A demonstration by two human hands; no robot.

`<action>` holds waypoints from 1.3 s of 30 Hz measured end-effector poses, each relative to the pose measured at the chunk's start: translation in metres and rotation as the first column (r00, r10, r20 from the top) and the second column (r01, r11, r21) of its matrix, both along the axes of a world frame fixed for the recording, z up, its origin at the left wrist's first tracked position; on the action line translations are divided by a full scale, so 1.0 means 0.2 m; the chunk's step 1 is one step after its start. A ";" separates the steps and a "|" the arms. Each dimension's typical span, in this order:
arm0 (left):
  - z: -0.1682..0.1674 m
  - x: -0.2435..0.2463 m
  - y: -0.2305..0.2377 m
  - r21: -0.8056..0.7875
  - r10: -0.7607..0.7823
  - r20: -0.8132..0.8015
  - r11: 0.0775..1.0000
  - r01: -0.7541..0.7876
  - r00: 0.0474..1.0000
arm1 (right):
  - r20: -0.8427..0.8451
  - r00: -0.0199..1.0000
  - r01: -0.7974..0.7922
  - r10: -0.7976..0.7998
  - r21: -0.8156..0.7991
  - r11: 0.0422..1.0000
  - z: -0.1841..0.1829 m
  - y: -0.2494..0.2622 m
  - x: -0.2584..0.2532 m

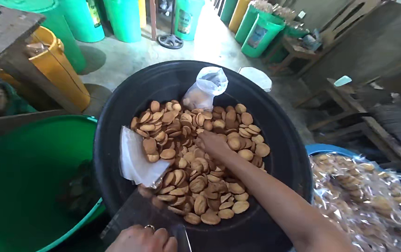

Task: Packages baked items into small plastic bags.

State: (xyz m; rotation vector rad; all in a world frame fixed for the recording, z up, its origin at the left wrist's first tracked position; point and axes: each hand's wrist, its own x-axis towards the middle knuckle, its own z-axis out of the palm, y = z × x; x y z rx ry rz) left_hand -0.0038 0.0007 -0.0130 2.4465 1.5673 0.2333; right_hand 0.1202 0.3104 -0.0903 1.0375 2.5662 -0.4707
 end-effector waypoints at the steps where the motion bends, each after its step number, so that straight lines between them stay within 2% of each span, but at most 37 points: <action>1: -0.03 -0.01 0.00 -0.002 -0.001 0.034 1.000 0.001 0.999 | -0.021 0.999 0.029 -0.030 -0.024 0.999 0.03 -0.01 0.00; 3: -0.06 -0.03 0.00 -0.010 0.025 0.116 1.000 -0.024 0.993 | -0.019 1.000 -0.003 0.001 -0.095 0.996 0.07 -0.07 0.01; 6: -0.04 -0.04 0.03 -0.123 0.112 0.328 0.990 -0.075 0.938 | 0.138 0.982 -0.115 0.129 -0.106 0.988 -0.01 -0.23 0.03; 8: -0.04 -0.09 0.07 -0.235 0.170 0.527 0.971 -0.049 0.833 | 0.150 0.970 -0.185 0.192 -0.060 0.981 -0.07 -0.31 0.04; 10: -0.07 -0.14 0.12 -0.204 0.199 0.669 0.976 -0.081 0.716 | 0.128 0.961 -0.245 0.246 -0.026 0.969 -0.07 -0.34 0.04; 13: 0.00 -0.21 0.19 -0.132 0.320 0.737 0.932 -0.337 0.596 | 0.111 0.955 -0.275 0.276 -0.029 0.961 -0.01 -0.34 0.07; 15: 0.11 -0.22 0.25 -0.092 0.385 0.785 0.847 -0.523 0.485 | 0.175 0.967 -0.183 0.184 -0.022 0.983 0.07 -0.32 0.09; 18: 0.24 -0.15 0.39 0.010 0.309 0.877 0.753 -0.658 0.368 | 0.307 0.950 -0.053 0.050 0.002 0.999 0.07 -0.24 0.17; 19: 0.28 -0.12 0.45 0.070 0.237 0.896 0.762 -0.644 0.377 | 0.332 0.942 -0.041 0.040 -0.005 0.999 0.04 -0.22 0.19; 22: 0.35 -0.05 0.67 0.350 0.057 0.825 0.730 -0.587 0.563 | 0.228 0.972 -0.048 0.056 -0.040 0.998 0.09 -0.21 0.18; 25: 0.29 -0.03 0.86 0.472 0.059 0.742 0.663 -0.582 0.668 | 0.057 0.998 -0.016 0.029 -0.217 0.976 0.15 -0.21 0.06; 27: 0.18 -0.05 0.94 0.450 0.173 0.692 0.655 -0.606 0.701 | -0.129 0.991 -0.031 -0.020 -0.382 0.924 0.12 -0.23 0.01; 29: 0.07 -0.10 0.98 0.379 0.300 0.617 0.696 -0.609 0.727 | -0.145 0.989 -0.039 -0.043 -0.524 0.851 0.06 -0.24 -0.06; 32: 0.01 -0.15 1.00 0.265 0.418 0.551 0.733 -0.627 0.722 | -0.049 0.998 -0.063 0.044 -0.534 0.843 -0.01 -0.24 -0.15; 34: 0.01 -0.16 1.01 0.247 0.435 0.548 0.732 -0.635 0.715 | -0.037 0.994 -0.105 0.100 -0.503 0.858 0.00 -0.22 -0.17; 37: 0.03 -0.17 1.01 0.257 0.421 0.563 0.728 -0.635 0.711 | -0.173 0.980 -0.170 0.100 -0.463 0.870 0.03 -0.15 -0.07; 39: 0.04 -0.17 1.00 0.262 0.418 0.563 0.728 -0.633 0.713 | -0.292 0.956 -0.144 -0.016 -0.520 0.842 0.09 -0.11 0.05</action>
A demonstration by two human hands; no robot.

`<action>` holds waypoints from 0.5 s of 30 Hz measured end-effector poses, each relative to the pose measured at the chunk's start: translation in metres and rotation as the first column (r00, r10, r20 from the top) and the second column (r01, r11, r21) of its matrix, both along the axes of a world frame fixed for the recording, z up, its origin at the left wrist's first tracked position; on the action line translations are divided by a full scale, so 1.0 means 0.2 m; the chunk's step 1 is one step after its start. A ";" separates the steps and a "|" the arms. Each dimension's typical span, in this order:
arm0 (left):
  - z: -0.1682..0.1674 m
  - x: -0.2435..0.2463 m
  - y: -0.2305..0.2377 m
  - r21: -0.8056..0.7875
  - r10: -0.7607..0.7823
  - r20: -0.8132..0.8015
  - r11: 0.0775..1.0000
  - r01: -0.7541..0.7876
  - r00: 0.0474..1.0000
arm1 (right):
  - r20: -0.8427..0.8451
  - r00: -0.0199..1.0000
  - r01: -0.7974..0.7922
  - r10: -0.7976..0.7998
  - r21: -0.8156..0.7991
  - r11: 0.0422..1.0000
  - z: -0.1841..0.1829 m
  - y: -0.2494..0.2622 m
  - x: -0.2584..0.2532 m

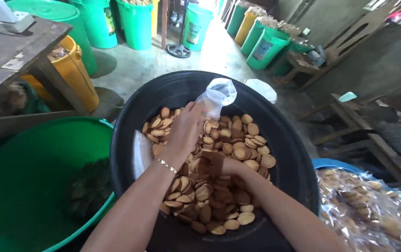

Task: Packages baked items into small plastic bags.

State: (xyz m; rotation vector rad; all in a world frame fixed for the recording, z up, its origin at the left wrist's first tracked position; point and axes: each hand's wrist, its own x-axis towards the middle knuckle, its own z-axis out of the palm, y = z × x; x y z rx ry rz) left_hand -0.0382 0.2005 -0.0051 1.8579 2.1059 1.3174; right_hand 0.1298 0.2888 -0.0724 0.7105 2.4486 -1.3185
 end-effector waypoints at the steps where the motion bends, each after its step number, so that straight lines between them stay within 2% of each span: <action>1: 0.00 0.00 0.00 -0.005 0.003 -0.007 1.000 -0.003 1.000 | -0.100 0.990 0.088 -0.100 -0.123 0.988 0.03 0.02 0.07; 2: 0.01 -0.01 0.00 -0.035 0.007 -0.011 0.999 -0.007 1.000 | -0.214 0.948 0.169 -0.237 -0.296 0.940 0.04 0.04 0.12; 4: 0.04 0.00 -0.01 -0.158 0.001 0.018 0.987 0.002 1.000 | -0.359 0.793 0.193 -0.491 -0.616 0.763 0.05 0.06 0.19; 6: 0.08 0.01 -0.03 -0.254 -0.035 0.111 0.965 0.062 0.993 | -0.417 0.668 0.119 -0.617 -0.757 0.642 0.08 0.07 0.20; 8: 0.10 0.03 -0.04 -0.275 -0.117 0.301 0.940 0.203 0.946 | -0.444 0.606 0.089 -0.660 -0.786 0.612 0.13 0.06 0.19; 10: 0.10 0.06 -0.05 -0.282 -0.160 0.385 0.918 0.280 0.909 | -0.495 0.613 0.097 -0.616 -0.727 0.680 0.17 0.04 0.19; 12: 0.11 0.09 -0.06 -0.285 -0.129 0.327 0.931 0.227 0.936 | -0.534 0.619 0.111 -0.576 -0.667 0.737 0.19 0.03 0.19; 13: 0.10 0.09 -0.06 -0.267 -0.093 0.292 0.948 0.174 0.952 | -0.538 0.595 0.114 -0.598 -0.680 0.725 0.19 0.03 0.19; 15: 0.09 0.09 -0.06 -0.207 -0.027 0.295 0.974 0.092 0.955 | -0.503 0.499 0.129 -0.706 -0.762 0.634 0.20 0.01 0.18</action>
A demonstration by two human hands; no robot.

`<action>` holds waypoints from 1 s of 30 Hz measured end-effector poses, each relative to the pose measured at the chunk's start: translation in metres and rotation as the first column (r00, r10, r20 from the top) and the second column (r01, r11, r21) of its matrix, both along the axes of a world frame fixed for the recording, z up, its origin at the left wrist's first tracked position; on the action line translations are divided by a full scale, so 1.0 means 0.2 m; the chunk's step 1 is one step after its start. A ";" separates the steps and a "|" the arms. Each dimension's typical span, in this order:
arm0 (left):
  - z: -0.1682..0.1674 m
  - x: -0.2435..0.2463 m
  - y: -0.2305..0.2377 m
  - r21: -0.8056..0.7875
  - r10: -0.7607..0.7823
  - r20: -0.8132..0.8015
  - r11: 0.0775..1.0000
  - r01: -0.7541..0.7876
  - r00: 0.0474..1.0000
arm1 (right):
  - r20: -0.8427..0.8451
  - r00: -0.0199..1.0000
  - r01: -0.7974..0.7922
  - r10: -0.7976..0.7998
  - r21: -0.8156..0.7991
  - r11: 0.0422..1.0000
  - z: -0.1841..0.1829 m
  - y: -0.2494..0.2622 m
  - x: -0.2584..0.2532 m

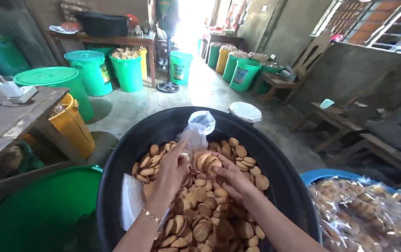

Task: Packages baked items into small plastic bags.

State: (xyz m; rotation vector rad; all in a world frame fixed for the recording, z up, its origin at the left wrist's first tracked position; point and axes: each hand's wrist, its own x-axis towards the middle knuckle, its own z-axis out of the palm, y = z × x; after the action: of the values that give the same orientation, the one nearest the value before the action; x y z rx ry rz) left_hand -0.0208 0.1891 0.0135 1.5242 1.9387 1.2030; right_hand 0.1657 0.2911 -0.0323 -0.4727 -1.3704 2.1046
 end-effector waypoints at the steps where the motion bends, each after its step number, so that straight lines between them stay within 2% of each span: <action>1: 0.00 0.00 0.00 0.007 0.012 0.022 1.000 -0.012 1.000 | -0.026 0.999 0.035 -0.037 -0.046 0.998 0.01 -0.01 0.00; 3: -0.01 0.01 0.00 0.002 -0.005 0.051 1.000 0.005 0.999 | -0.036 0.999 0.037 -0.039 -0.051 0.998 0.02 -0.02 -0.01; 5: -0.02 0.04 0.01 -0.008 -0.014 0.044 1.000 0.014 0.999 | -0.003 1.000 0.008 -0.007 0.015 1.000 0.03 -0.03 -0.01; 7: -0.04 0.05 0.01 0.055 0.035 0.021 0.998 -0.036 0.999 | 0.011 1.000 0.022 -0.022 0.034 0.999 0.03 -0.03 -0.01; 10: -0.04 0.05 -0.01 0.198 0.116 0.027 0.973 -0.119 0.993 | -0.005 0.973 0.229 -0.231 -0.116 0.967 0.05 -0.02 -0.02; 12: -0.05 0.12 0.00 0.219 0.072 0.072 0.972 -0.086 0.995 | -0.002 0.947 0.314 -0.321 -0.212 0.926 0.08 -0.05 -0.05; 16: -0.13 0.22 0.04 0.299 0.019 0.072 0.953 -0.039 0.997 | 0.005 0.967 0.254 -0.256 -0.160 0.954 0.10 -0.11 -0.06; 19: -0.12 0.08 0.04 0.361 0.074 0.091 0.927 -0.102 0.993 | -0.074 0.954 0.265 -0.292 -0.253 0.930 0.08 -0.06 -0.03; 21: -0.12 -0.05 0.03 0.413 0.156 -0.045 0.902 -0.124 0.987 | -0.130 0.930 0.278 -0.343 -0.359 0.891 0.12 -0.03 0.01; 23: -0.11 -0.11 0.02 0.321 0.150 -0.224 0.944 -0.073 0.963 | -0.194 0.927 0.230 -0.323 -0.388 0.893 0.13 -0.02 0.03; 25: -0.11 -0.07 0.03 0.095 0.018 -0.329 0.995 0.014 0.944 | -0.185 0.948 0.201 -0.258 -0.280 0.939 0.16 -0.05 0.03; 26: -0.09 -0.03 0.04 -0.012 -0.065 -0.314 0.998 0.064 0.947 | -0.143 0.964 0.200 -0.224 -0.163 0.966 0.17 -0.07 0.04; 27: -0.06 0.00 0.04 -0.125 -0.150 -0.236 0.985 0.123 0.960 | -0.088 0.977 0.192 -0.192 -0.010 0.981 0.18 -0.09 0.04; 28: -0.02 0.02 0.04 -0.233 -0.229 -0.086 0.951 0.204 0.970 | -0.029 0.988 0.157 -0.154 0.167 0.973 0.18 -0.10 0.06; 29: 0.00 0.02 0.03 -0.291 -0.279 0.107 0.909 0.298 0.954 | 0.019 0.992 0.112 -0.126 0.334 0.936 0.17 -0.11 0.07; 30: -0.01 0.01 0.02 -0.288 -0.301 0.298 0.876 0.386 0.906 | 0.021 0.995 0.080 -0.097 0.419 0.904 0.17 -0.11 0.07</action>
State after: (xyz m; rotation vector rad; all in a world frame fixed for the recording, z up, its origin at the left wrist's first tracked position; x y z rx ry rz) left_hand -0.0179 0.1935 0.0115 1.3867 1.5314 0.8049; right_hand 0.1800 0.2685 0.0008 -0.3913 -1.7329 1.6689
